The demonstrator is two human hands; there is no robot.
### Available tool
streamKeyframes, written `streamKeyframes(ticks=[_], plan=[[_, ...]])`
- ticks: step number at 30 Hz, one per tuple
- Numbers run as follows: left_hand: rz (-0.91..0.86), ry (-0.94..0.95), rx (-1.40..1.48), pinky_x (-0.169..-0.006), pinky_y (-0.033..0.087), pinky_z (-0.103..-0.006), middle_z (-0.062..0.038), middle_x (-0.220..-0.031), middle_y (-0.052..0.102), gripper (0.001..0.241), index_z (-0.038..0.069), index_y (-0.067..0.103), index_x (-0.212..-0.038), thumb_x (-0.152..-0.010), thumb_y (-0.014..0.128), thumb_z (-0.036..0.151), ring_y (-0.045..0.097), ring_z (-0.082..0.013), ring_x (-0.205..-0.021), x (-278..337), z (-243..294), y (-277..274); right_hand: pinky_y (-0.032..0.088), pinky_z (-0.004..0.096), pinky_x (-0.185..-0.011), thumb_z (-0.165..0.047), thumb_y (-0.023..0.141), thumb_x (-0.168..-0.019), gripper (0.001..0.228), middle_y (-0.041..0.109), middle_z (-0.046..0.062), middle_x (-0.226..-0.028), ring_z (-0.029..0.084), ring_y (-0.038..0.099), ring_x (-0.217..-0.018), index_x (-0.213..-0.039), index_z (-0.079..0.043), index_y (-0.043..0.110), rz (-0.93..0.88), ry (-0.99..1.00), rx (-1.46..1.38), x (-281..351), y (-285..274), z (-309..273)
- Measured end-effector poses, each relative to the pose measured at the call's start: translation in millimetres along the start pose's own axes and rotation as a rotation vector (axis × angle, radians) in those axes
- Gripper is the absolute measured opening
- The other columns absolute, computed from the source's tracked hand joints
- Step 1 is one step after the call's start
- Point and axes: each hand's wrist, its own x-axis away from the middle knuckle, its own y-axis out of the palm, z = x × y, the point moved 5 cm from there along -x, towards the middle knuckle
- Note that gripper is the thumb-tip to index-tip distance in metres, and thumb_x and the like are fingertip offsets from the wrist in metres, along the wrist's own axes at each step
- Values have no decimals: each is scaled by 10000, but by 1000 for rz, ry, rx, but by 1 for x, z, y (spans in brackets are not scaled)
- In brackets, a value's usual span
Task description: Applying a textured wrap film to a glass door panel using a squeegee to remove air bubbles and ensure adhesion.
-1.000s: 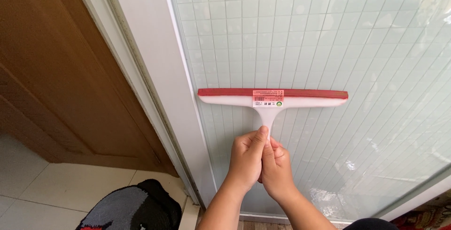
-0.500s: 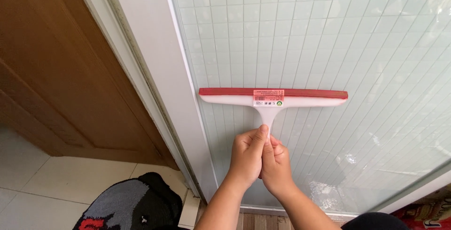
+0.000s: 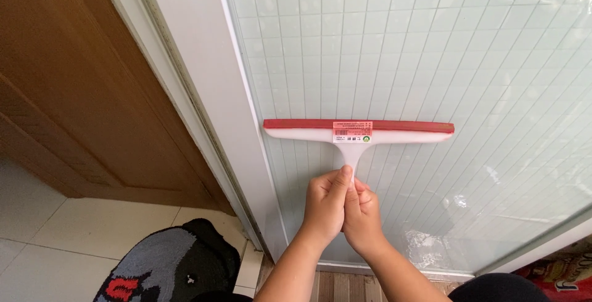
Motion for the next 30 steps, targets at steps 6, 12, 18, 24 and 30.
streamKeyframes(ticks=[6,12,18,24,30], plan=[[2,11,2,-727,566,-314,-114,-775,774,543,46,716,-711,-970,521,481,718,-178,-744,-2,-8,0,411,256,-549,-333,472,-1076,382,540,-49,-658,57,489,-638,-775,-127,585,9,-11,14,-1,-4,8],[1,24,8,-736,571,-316,-123,-786,776,544,51,721,-714,-979,515,479,729,-190,-755,-5,-21,-1,408,253,-588,-320,454,-1082,396,523,-55,-689,60,473,-669,-757,-130,576,-15,-67,52,-2,-4,12],[-2,-55,-31,-707,569,-329,-127,-817,789,496,59,714,-694,-969,509,416,738,-196,-767,-2,-8,-1,388,289,-448,-346,452,-1064,432,422,-34,-610,92,410,-557,-688,-136,488,-5,98,36,3,-9,17],[112,-204,2,-626,555,-319,-84,-838,792,433,54,703,-755,-937,572,424,715,-167,-740,-9,33,-1,315,349,-336,-258,480,-1019,441,441,94,-550,242,434,-400,-618,-78,450,-23,264,1,-3,-3,-25],[219,-140,143,-556,430,-268,-97,-650,619,396,68,624,-631,-955,662,293,561,-128,-632,-24,32,-3,390,327,-304,-262,451,-1063,552,528,172,-441,260,479,-324,-563,-39,524,-33,293,137,-29,8,-73]])
